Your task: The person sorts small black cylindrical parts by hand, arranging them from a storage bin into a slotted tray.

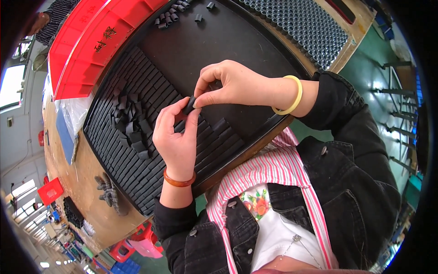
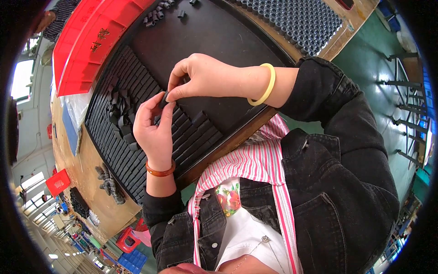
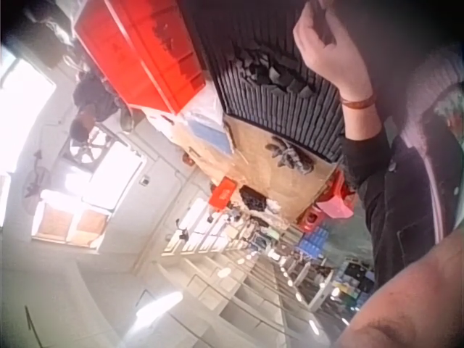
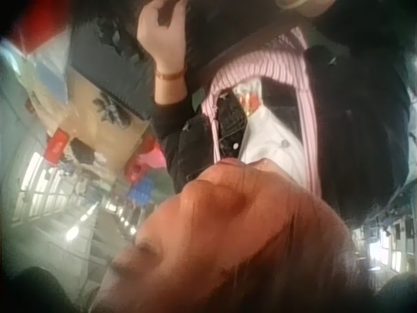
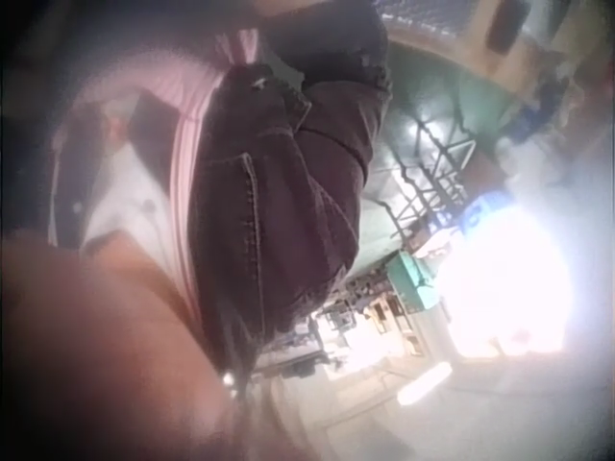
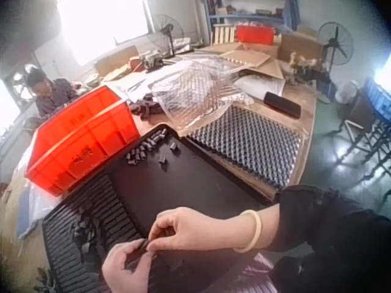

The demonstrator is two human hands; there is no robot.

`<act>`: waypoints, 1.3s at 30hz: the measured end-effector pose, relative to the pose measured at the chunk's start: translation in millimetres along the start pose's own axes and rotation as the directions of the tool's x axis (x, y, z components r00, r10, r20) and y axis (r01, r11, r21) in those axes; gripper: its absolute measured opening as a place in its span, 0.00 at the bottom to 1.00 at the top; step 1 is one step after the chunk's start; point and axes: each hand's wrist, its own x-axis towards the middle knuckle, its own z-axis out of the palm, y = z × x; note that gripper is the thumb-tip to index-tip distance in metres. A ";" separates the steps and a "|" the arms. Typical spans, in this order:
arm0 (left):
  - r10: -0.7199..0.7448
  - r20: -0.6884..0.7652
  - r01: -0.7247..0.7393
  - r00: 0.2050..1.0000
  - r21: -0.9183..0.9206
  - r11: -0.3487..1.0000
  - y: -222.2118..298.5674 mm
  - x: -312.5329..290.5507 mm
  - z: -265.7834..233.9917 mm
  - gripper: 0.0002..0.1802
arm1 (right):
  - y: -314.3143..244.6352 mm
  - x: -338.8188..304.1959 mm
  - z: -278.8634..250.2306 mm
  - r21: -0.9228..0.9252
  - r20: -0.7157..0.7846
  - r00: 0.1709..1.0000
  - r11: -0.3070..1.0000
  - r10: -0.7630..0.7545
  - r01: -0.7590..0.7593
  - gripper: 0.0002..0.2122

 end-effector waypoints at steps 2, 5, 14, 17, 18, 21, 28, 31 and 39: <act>0.008 0.010 -0.008 1.000 0.001 1.000 0.0 -0.3 0.2 0.14 | 1.4 -0.1 -0.5 0.024 0.019 1.000 0.999 0.021 -0.022 0.10; 0.050 0.045 -0.050 0.998 0.008 0.999 0.9 1.8 -1.6 0.15 | -1.7 -0.4 -3.5 0.056 0.041 0.996 0.995 0.081 -0.083 0.12; 0.141 -0.099 -0.125 0.985 0.151 0.981 -5.8 10.1 -19.1 0.12 | -1.3 -1.6 -1.5 -0.455 0.185 0.955 0.882 0.232 -0.126 0.09; 0.158 -0.057 -0.148 0.986 0.145 0.978 -5.1 10.8 -16.1 0.12 | -4.1 -3.6 3.6 -0.619 0.220 0.951 0.785 0.219 -0.038 0.08; 0.156 -0.057 -0.146 0.986 0.144 0.979 -5.4 10.7 -16.1 0.12 | -5.2 -3.9 4.5 -0.688 0.229 0.947 0.725 0.226 -0.007 0.08; 0.158 -0.054 -0.147 0.986 0.170 0.974 -6.7 9.6 -16.5 0.11 | -4.0 -6.0 3.1 -0.614 0.140 0.985 0.789 0.103 0.005 0.07; 0.145 -0.057 -0.135 0.988 0.154 0.979 -5.5 10.2 -15.0 0.11 | 2.9 -4.4 1.2 -0.480 0.342 0.937 0.870 0.066 0.114 0.06; 0.149 -0.059 -0.139 0.987 0.153 0.979 -6.4 10.6 -16.1 0.11 | 5.8 -3.9 3.2 -0.492 0.341 0.938 0.863 0.066 0.118 0.07; 0.132 -0.117 -0.109 0.984 0.181 0.977 -4.0 6.7 -28.3 0.10 | -8.6 0.9 -8.1 0.401 0.126 0.895 0.804 0.427 -0.440 0.09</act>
